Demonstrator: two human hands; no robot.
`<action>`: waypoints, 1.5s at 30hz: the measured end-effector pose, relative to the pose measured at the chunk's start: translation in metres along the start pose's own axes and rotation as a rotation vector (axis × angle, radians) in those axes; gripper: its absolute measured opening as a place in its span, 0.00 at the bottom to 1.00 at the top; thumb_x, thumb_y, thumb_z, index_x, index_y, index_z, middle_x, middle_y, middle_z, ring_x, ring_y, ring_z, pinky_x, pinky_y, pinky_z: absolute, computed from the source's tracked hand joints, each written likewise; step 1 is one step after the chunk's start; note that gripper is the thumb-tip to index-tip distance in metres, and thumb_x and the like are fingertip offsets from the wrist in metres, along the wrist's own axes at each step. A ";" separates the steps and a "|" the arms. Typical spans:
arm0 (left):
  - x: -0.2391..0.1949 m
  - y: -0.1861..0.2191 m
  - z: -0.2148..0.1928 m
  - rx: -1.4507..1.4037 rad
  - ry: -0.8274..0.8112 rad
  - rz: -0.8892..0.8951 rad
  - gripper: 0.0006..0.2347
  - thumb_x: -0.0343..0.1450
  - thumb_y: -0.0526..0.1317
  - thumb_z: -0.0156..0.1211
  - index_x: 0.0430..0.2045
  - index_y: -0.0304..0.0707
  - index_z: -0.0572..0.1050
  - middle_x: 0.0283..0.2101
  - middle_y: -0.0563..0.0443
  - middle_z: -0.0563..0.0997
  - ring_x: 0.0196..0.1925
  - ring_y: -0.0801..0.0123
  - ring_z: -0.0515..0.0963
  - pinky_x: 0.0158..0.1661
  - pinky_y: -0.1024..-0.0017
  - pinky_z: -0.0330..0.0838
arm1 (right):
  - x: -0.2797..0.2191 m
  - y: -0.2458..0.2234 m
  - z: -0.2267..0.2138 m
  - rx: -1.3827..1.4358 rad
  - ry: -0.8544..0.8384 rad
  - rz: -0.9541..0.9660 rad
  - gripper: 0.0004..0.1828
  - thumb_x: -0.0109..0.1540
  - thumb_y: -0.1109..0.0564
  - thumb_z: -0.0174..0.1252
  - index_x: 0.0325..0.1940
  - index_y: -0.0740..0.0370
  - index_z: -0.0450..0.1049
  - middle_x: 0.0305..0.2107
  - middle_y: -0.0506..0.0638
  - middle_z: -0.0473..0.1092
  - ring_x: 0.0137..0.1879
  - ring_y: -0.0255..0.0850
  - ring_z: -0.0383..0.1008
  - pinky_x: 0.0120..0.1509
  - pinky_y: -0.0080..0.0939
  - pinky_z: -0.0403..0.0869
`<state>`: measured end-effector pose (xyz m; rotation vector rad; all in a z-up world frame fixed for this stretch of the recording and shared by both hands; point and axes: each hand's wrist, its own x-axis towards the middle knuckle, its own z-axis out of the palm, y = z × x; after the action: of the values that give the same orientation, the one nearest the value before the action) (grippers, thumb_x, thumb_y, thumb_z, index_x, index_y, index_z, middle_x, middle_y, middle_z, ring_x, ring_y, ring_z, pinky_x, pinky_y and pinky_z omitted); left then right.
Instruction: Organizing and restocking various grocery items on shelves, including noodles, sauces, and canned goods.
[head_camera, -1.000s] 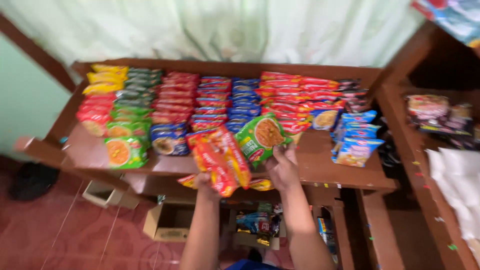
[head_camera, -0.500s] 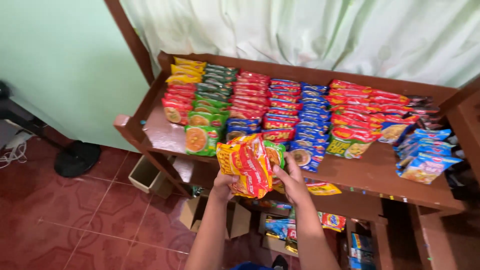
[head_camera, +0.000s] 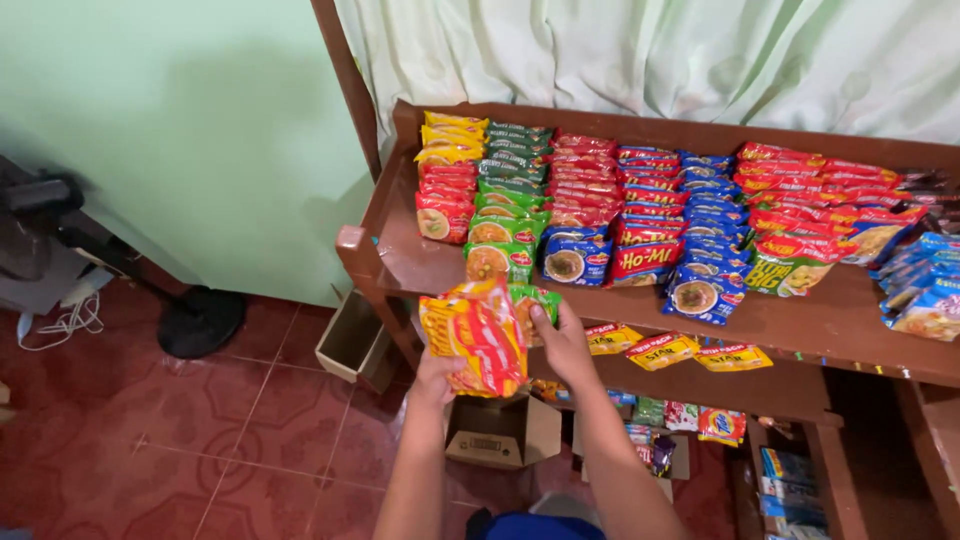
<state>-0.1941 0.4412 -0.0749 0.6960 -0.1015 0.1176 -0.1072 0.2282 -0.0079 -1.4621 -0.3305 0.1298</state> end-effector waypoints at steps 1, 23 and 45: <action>-0.005 0.004 -0.003 -0.041 0.003 0.025 0.32 0.57 0.29 0.60 0.62 0.26 0.65 0.55 0.37 0.79 0.56 0.50 0.80 0.58 0.55 0.74 | -0.001 0.001 0.005 -0.023 0.005 -0.021 0.20 0.69 0.49 0.57 0.60 0.65 0.73 0.46 0.46 0.76 0.51 0.31 0.72 0.57 0.36 0.71; 0.090 0.083 -0.038 -0.364 -0.041 -0.110 0.30 0.61 0.38 0.61 0.60 0.31 0.68 0.56 0.40 0.80 0.57 0.50 0.80 0.60 0.51 0.73 | 0.078 0.020 0.027 -0.692 0.148 -0.172 0.19 0.66 0.52 0.61 0.59 0.63 0.72 0.50 0.61 0.71 0.60 0.55 0.67 0.65 0.50 0.66; 0.147 0.075 -0.075 -0.242 -0.164 -0.327 0.30 0.61 0.37 0.62 0.61 0.29 0.68 0.55 0.40 0.79 0.56 0.51 0.80 0.60 0.53 0.74 | 0.072 0.007 0.038 -0.845 0.285 -0.319 0.20 0.64 0.58 0.63 0.58 0.66 0.70 0.55 0.62 0.66 0.63 0.56 0.67 0.68 0.47 0.67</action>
<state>-0.0552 0.5573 -0.0650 0.4721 -0.1542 -0.2628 -0.0496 0.2856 -0.0016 -2.1993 -0.4014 -0.5331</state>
